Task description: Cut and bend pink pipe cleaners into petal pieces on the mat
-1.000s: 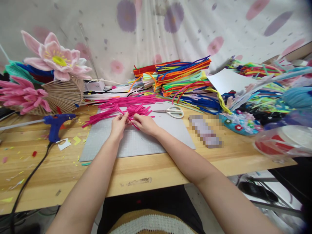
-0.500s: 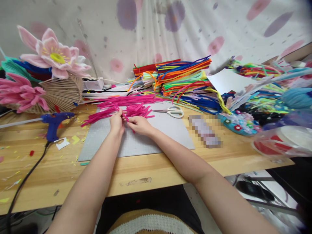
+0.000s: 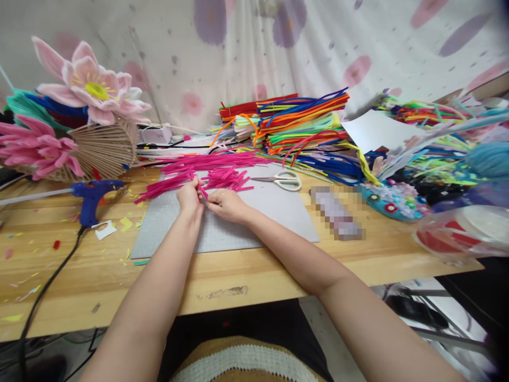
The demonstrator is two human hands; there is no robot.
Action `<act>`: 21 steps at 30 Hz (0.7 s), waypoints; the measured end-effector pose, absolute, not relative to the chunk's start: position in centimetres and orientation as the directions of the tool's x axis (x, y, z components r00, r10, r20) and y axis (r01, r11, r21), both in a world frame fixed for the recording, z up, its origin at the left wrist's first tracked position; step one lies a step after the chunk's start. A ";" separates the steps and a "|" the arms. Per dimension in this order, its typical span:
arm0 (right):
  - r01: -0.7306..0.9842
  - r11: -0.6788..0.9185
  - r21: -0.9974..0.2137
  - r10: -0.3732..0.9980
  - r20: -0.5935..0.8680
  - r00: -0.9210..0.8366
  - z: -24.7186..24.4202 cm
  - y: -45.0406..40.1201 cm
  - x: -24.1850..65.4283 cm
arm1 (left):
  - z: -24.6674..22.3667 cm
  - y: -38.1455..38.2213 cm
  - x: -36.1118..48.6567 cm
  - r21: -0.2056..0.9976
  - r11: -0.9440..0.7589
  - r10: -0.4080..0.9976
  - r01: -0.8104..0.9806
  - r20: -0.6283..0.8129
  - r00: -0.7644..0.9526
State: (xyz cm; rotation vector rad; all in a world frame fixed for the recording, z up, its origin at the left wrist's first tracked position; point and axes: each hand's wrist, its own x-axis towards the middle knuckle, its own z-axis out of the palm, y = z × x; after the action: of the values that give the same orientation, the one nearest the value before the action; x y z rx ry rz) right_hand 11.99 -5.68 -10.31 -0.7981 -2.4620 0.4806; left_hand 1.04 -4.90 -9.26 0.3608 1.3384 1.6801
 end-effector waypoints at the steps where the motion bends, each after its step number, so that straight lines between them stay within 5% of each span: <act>1: 0.443 0.767 -0.464 0.618 0.352 -0.703 -10.3 -5.6 11.9 | -9.2 -4.9 1.1 0.880 0.017 0.785 -0.475 -0.306 -0.538; 5: 0.436 0.762 -0.479 0.619 0.343 -0.706 -10.4 -5.7 12.0 | -9.3 -4.9 1.2 0.884 0.008 0.762 -0.468 -0.309 -0.570; 11: 0.448 0.595 -0.668 0.766 0.300 -0.569 -11.4 -5.9 12.8 | -9.7 -4.1 1.1 0.938 -0.129 0.820 -0.322 -0.082 -0.567; 17: 0.227 0.246 -0.942 0.884 0.123 -0.451 -10.9 -5.2 13.0 | -8.1 -3.5 1.3 0.772 0.125 0.945 -0.623 -0.284 -0.163; 21: -0.004 -0.081 -0.997 0.843 -0.066 -0.533 -10.0 -5.4 12.9 | -6.5 -2.9 0.9 0.604 0.160 0.952 -0.781 -0.304 -0.040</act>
State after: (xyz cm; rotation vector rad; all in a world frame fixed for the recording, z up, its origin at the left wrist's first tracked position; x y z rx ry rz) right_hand 12.89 -5.42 -9.99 -0.9263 -1.5518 1.6861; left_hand 0.93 -2.95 -6.50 0.2823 0.7635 1.4270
